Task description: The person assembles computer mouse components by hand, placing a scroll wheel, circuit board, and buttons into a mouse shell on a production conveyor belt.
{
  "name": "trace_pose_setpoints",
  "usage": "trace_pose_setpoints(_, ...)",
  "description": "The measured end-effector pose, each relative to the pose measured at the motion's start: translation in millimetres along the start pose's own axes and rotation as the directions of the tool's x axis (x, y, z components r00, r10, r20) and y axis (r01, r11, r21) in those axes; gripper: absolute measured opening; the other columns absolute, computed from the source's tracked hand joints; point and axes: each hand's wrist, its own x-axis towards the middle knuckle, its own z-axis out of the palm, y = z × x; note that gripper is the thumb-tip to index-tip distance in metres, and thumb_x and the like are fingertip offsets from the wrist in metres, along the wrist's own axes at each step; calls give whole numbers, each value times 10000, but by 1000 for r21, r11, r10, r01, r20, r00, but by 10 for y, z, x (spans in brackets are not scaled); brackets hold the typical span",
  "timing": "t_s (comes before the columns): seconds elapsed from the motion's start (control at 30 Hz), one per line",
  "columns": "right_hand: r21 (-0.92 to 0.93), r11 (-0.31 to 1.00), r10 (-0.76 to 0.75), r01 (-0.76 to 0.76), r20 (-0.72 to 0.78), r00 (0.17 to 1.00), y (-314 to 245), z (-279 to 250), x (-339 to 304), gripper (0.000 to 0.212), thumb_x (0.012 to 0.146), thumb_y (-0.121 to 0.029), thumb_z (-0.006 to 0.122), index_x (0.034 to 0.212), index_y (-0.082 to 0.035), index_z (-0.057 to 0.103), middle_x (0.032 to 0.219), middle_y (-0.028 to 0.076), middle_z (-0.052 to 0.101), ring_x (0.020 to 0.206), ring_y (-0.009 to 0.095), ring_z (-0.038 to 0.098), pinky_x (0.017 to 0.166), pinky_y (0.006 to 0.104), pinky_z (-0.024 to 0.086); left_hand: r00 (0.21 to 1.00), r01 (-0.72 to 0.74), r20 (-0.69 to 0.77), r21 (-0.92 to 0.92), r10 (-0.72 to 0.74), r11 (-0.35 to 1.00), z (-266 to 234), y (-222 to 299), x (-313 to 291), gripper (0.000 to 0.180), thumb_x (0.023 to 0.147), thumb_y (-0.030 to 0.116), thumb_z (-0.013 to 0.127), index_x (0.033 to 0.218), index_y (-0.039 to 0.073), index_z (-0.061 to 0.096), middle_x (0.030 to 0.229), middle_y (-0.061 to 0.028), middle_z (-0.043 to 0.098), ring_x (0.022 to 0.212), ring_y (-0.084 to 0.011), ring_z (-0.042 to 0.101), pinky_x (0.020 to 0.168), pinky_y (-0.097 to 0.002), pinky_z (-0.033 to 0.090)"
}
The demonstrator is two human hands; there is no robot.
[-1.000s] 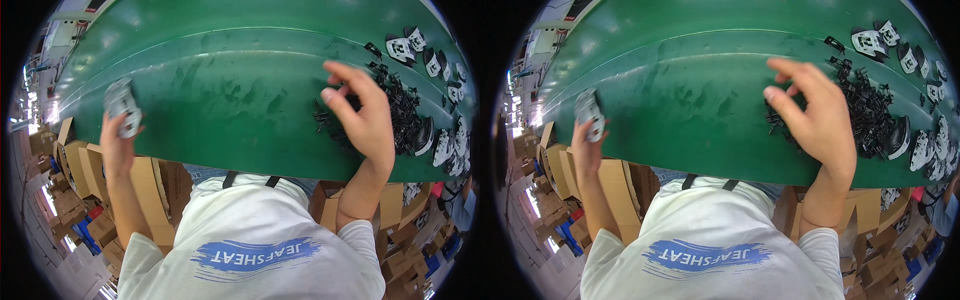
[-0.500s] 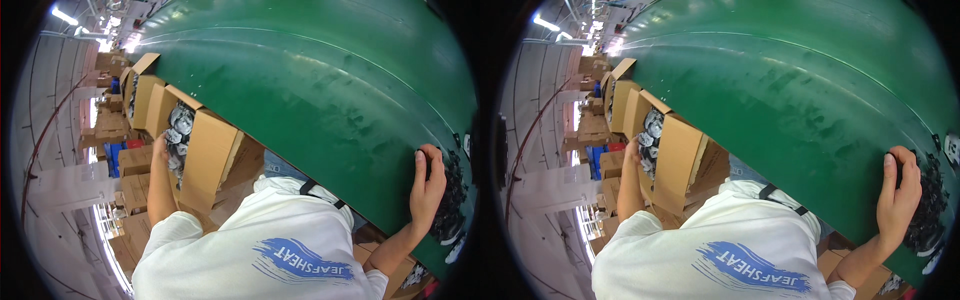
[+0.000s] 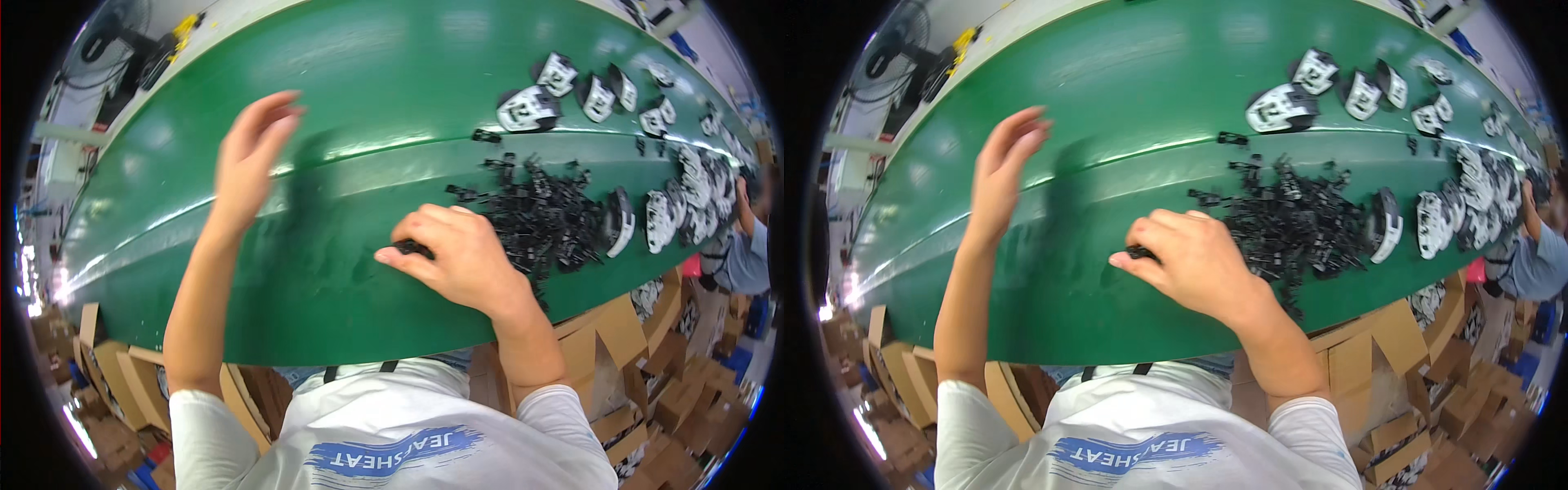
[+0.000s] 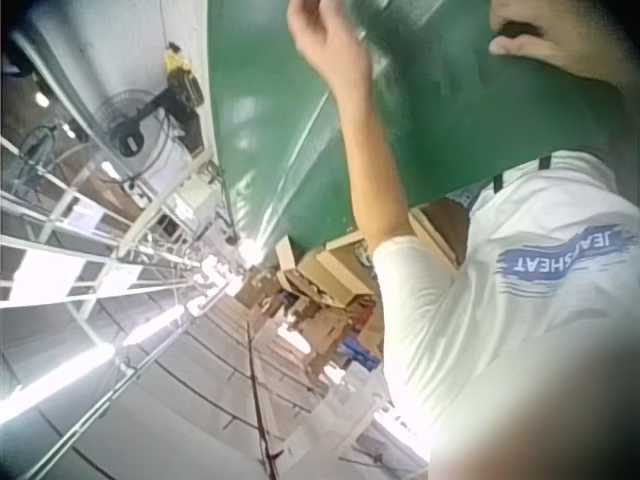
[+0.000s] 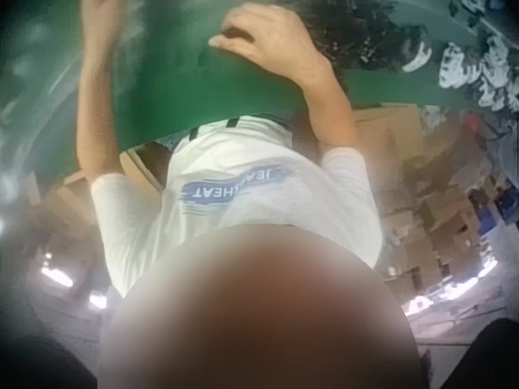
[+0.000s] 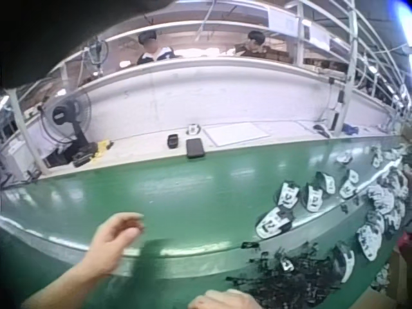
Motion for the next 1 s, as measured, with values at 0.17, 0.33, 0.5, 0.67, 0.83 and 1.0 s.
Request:
trace_pose_setpoints(0.17, 103, 993, -53, 52, 14, 998, 83, 10, -4, 205, 937, -186, 792, 1070, -42, 733, 1001, 108, 650, 893, 302, 702, 854, 451, 571, 835, -466, 407, 163, 371, 869, 1811, 494, 889, 710, 996, 435, 731, 1546, 33, 530, 1504, -232, 569, 1419, -352, 546, 1206, -459, 434)
trace_pose_setpoints(0.33, 101, 995, 2, -7, 50, 999, 65, -109, -2, 330, 880, -98, 814, 1201, -63, 743, 1126, 130, 699, 965, 324, 733, 825, 414, 613, 750, -593, 622, 483, 225, 644, 2484, 703, 1149, 816, 921, 517, 766, 1582, 113, 510, 1484, -236, 573, 1369, -430, 555, 1158, -522, 468)
trace_pose_setpoints(0.5, 83, 996, 15, -23, 94, 995, 124, -100, -22, 379, 884, -25, 746, 1262, -53, 730, 1248, 144, 730, 1049, 349, 742, 893, 417, 619, 828, -546, 481, 570, 290, 614, 2074, 397, 1113, 705, 928, 460, 757, 1500, 83, 590, 1304, -212, 683, 1250, -429, 628, 1088, -538, 506)
trace_pose_setpoints(0.67, 43, 999, -32, 25, 170, 985, 91, -87, -42, 433, 892, 18, 679, 1323, -28, 692, 1389, 187, 703, 1127, 391, 725, 935, 470, 612, 987, -131, 123, 246, 103, 961, 738, 241, 404, 711, 1004, 443, 731, 1558, 47, 525, 1390, -191, 670, 1289, -296, 631, 1075, -442, 506)
trace_pose_setpoints(0.83, -26, 966, -254, 256, 71, 965, 42, 7, 61, 351, 897, -11, 728, 1247, -24, 721, 1270, 165, 738, 970, 352, 743, 839, 427, 616, 974, 225, -1, -117, -227, 967, -77, 90, -753, 688, 1053, 358, 700, 1598, 14, 457, 1318, -116, 662, 1231, -183, 608, 1078, -369, 477)
trace_pose_setpoints(1.0, 95, 996, -4, 3, 16, 1000, -69, 123, 62, 275, 857, -52, 852, 1108, -22, 744, 1022, 104, 726, 742, 195, 714, 670, 304, 589, 940, 262, -99, -405, -327, 876, -166, 18, -1663, 664, 1071, 272, 671, 1614, -7, 410, 1329, -95, 615, 1221, -166, 587, 1084, -338, 463)
